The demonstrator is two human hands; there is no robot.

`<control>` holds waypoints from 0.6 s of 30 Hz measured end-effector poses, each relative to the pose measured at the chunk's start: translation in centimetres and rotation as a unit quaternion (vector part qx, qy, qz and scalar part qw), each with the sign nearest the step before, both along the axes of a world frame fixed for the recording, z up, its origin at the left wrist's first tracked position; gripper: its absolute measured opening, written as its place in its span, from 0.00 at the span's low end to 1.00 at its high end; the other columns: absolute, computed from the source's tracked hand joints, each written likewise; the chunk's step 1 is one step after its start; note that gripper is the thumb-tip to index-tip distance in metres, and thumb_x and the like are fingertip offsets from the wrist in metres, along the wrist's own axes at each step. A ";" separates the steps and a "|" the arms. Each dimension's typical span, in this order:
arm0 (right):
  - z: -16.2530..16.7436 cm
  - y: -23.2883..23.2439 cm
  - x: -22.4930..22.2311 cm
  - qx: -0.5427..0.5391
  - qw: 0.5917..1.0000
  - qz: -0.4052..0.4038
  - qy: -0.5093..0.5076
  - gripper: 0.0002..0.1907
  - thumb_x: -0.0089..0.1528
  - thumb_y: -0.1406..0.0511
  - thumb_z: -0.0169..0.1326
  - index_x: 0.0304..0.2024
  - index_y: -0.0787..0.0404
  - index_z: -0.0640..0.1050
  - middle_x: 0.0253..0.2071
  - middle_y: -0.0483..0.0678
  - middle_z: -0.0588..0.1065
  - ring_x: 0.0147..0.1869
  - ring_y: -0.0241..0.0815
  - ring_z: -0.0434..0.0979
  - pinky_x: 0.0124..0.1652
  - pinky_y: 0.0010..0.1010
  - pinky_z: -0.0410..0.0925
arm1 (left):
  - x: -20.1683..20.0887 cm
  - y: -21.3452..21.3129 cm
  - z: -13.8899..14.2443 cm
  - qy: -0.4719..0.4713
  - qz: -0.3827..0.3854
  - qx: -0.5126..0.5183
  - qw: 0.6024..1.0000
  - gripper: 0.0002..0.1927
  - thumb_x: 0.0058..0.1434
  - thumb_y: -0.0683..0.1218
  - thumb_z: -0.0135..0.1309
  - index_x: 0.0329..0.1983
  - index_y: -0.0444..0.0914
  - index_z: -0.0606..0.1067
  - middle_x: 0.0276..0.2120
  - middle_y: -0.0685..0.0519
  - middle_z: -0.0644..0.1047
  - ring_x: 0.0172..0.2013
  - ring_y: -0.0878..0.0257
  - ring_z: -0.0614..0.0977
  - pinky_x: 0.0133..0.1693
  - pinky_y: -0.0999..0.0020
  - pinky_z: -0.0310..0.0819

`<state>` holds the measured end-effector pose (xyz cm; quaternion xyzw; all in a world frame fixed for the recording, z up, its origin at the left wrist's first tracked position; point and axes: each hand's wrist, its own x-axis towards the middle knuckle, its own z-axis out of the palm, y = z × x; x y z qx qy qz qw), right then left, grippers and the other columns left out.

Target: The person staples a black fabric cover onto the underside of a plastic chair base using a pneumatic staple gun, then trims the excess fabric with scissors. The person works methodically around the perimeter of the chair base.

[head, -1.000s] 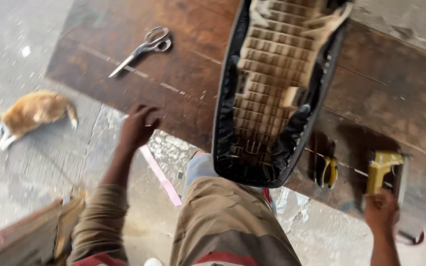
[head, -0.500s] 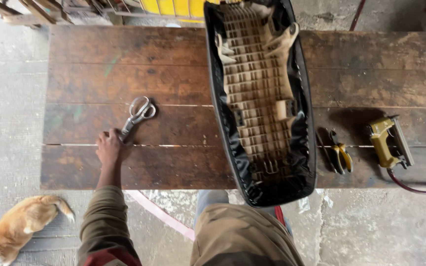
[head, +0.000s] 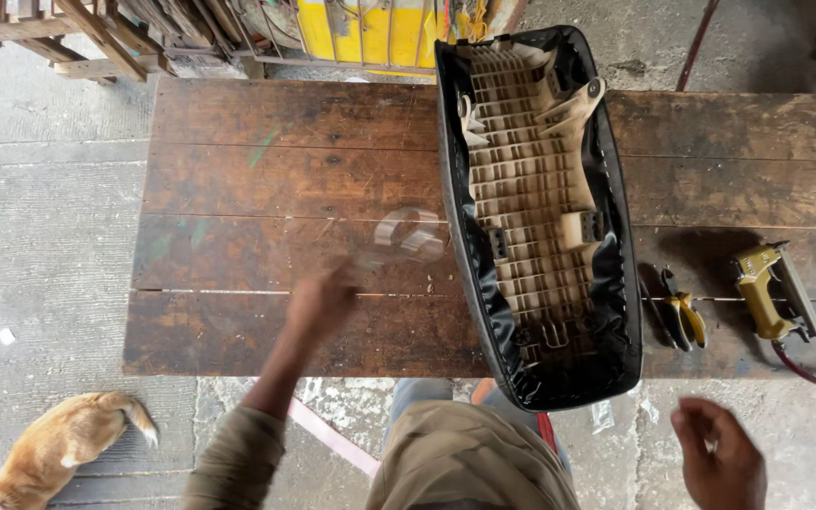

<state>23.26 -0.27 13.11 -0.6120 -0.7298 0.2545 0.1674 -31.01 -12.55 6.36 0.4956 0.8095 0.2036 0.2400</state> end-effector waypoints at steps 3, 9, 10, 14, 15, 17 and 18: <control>5.2 -0.9 -6.4 0.144 0.975 0.166 0.025 0.17 0.64 0.60 0.57 0.52 0.60 0.77 0.52 0.53 0.78 0.56 0.45 0.80 0.51 0.35 0.75 | 7.9 3.9 5.1 0.108 -0.226 0.181 0.951 0.28 0.51 0.45 0.49 0.58 0.51 0.78 0.51 0.46 0.79 0.30 0.62 0.82 0.25 0.69 0.78; 10.5 -1.3 -12.0 0.113 0.932 0.300 -0.169 0.31 0.55 0.63 0.59 0.62 0.55 0.71 0.52 0.55 0.75 0.50 0.54 0.82 0.45 0.43 0.76 | 20.1 8.2 9.1 -0.069 -0.430 0.005 0.900 0.16 0.64 0.44 0.46 0.55 0.43 0.73 0.46 0.50 0.75 0.29 0.62 0.78 0.19 0.67 0.72; 10.6 -0.9 -11.4 0.091 0.934 0.294 -0.183 0.32 0.55 0.63 0.59 0.63 0.54 0.69 0.54 0.57 0.74 0.50 0.55 0.81 0.44 0.42 0.77 | 20.9 8.6 8.5 -0.073 -0.443 0.053 0.892 0.14 0.63 0.47 0.50 0.49 0.37 0.75 0.39 0.49 0.77 0.30 0.60 0.78 0.22 0.64 0.72; 9.1 0.2 -6.5 -0.123 0.962 0.205 -0.129 0.37 0.54 0.62 0.62 0.67 0.50 0.69 0.50 0.51 0.77 0.46 0.48 0.84 0.44 0.39 0.77 | 23.3 10.7 6.5 -0.153 -0.479 0.008 0.864 0.10 0.60 0.47 0.54 0.42 0.39 0.78 0.36 0.49 0.79 0.34 0.56 0.81 0.36 0.58 0.77; 8.4 0.4 -5.0 -0.136 0.962 0.232 -0.053 0.37 0.53 0.62 0.61 0.66 0.55 0.69 0.49 0.52 0.77 0.45 0.47 0.84 0.42 0.37 0.77 | 23.7 11.2 6.5 -0.147 -0.496 -0.032 0.855 0.10 0.61 0.47 0.53 0.42 0.39 0.79 0.35 0.50 0.80 0.35 0.56 0.82 0.38 0.58 0.78; 5.7 1.3 -2.5 -0.200 0.951 0.235 0.027 0.33 0.55 0.63 0.58 0.63 0.59 0.71 0.43 0.51 0.78 0.40 0.47 0.82 0.38 0.36 0.75 | 23.7 12.2 6.8 -0.141 -0.497 -0.021 0.856 0.12 0.59 0.46 0.54 0.44 0.41 0.80 0.38 0.50 0.80 0.38 0.56 0.82 0.41 0.58 0.77; 4.0 1.6 -1.5 -0.256 0.942 0.214 0.028 0.30 0.56 0.62 0.57 0.62 0.60 0.73 0.38 0.48 0.79 0.35 0.47 0.79 0.35 0.36 0.74 | 23.0 12.4 6.9 -0.143 -0.480 0.029 0.865 0.15 0.56 0.46 0.56 0.46 0.42 0.81 0.41 0.49 0.79 0.42 0.55 0.81 0.43 0.57 0.76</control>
